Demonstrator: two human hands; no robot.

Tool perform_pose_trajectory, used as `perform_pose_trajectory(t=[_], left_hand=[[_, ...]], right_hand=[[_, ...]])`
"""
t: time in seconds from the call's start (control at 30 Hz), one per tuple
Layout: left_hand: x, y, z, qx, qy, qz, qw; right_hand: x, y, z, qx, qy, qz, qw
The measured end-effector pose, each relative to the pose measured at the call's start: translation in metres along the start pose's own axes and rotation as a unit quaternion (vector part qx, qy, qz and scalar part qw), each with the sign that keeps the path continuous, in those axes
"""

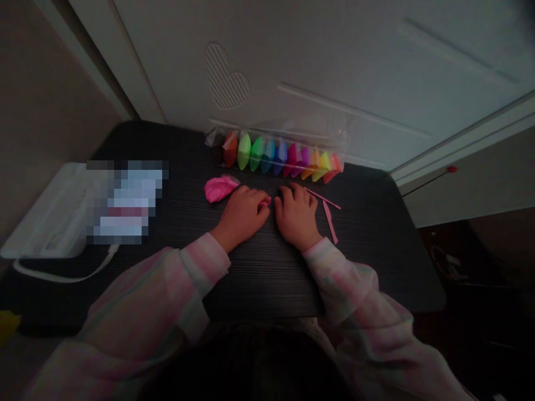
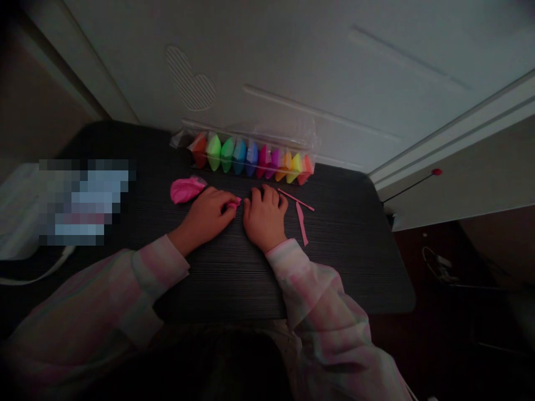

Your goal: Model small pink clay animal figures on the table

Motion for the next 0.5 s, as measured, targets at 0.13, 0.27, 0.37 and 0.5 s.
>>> perform_pose_trajectory(t=[0.13,0.27,0.37,0.5], left_hand=[[0.0,0.001,0.001,0.014,0.006,0.002,1.0],[0.0,0.001,0.001,0.021,0.004,0.005,1.0],[-0.001,0.001,0.001,0.017,0.005,0.004,1.0],[-0.001,0.001,0.0,0.016,0.003,0.004,1.0]], right_hand=[[-0.006,0.001,-0.011,-0.097,-0.036,0.012,0.995],[-0.012,0.005,-0.023,-0.154,-0.062,0.004,0.986],[-0.013,0.004,-0.024,-0.141,-0.058,0.009,0.988],[-0.009,0.0,-0.013,-0.067,-0.027,0.022,0.997]])
Point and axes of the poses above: each hand's wrist, its own x-axis away from the middle knuckle, its own y-axis out of the back of the hand, z = x × y, the point moved 6 cm from there along -x, towards the middle knuckle
